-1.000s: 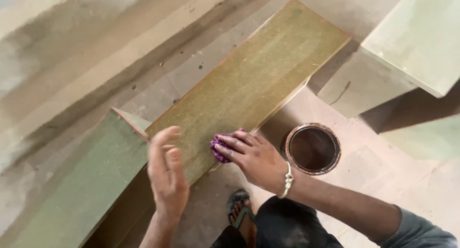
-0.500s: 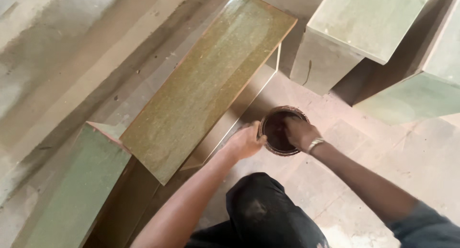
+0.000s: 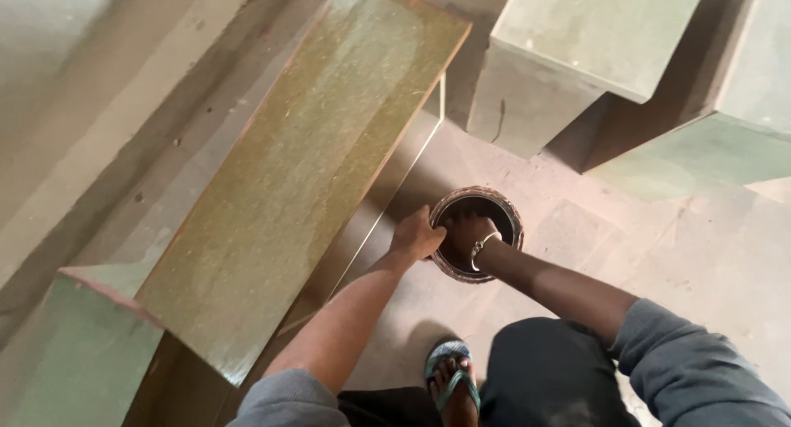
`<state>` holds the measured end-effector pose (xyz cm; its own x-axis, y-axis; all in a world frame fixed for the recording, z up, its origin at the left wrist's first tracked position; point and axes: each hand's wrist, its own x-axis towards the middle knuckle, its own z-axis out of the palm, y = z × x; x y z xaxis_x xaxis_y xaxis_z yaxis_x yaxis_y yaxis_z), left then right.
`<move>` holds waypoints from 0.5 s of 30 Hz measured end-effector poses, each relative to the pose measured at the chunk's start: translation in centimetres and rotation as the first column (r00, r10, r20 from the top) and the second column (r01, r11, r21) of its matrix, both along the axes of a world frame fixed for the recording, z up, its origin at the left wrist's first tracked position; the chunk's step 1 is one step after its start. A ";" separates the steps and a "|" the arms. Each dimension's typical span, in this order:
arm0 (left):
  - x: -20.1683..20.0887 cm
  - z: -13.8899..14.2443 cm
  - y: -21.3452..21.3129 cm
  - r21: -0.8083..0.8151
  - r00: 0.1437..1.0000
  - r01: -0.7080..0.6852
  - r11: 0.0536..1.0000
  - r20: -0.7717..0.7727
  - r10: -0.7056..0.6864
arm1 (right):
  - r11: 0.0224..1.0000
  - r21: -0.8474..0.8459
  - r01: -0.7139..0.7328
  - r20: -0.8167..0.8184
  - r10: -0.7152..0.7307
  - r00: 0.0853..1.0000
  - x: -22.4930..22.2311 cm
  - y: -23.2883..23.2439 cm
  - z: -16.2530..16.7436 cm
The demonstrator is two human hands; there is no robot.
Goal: The person applies a dark wood finish to several rectangular wooden pieces using a purple cloth. They dip the cloth into a metal can, wipe each piece thoroughly, and flip them to cover all sides.
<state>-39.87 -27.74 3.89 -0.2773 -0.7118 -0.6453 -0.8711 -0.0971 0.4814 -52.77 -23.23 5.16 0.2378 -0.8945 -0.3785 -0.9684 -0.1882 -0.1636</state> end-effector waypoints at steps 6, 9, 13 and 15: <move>-6.0 1.1 -0.5 -0.065 0.960 0.276 0.959 0.065 -0.272 | 0.958 0.259 0.123 0.072 -0.146 0.987 -5.1 1.5 1.9; -10.2 3.0 -1.3 0.032 0.937 0.331 0.943 0.106 -0.333 | 0.869 0.409 0.280 0.149 -0.366 0.919 -10.5 3.2 4.6; -15.9 4.9 -0.8 0.077 0.844 0.524 0.848 0.082 -0.529 | 0.856 0.396 0.333 0.319 -0.468 0.824 -18.0 7.7 7.6; -18.3 5.5 0.5 0.023 0.808 0.589 0.808 0.018 -0.589 | 0.842 0.387 0.375 0.402 -0.521 0.753 -21.3 10.1 8.6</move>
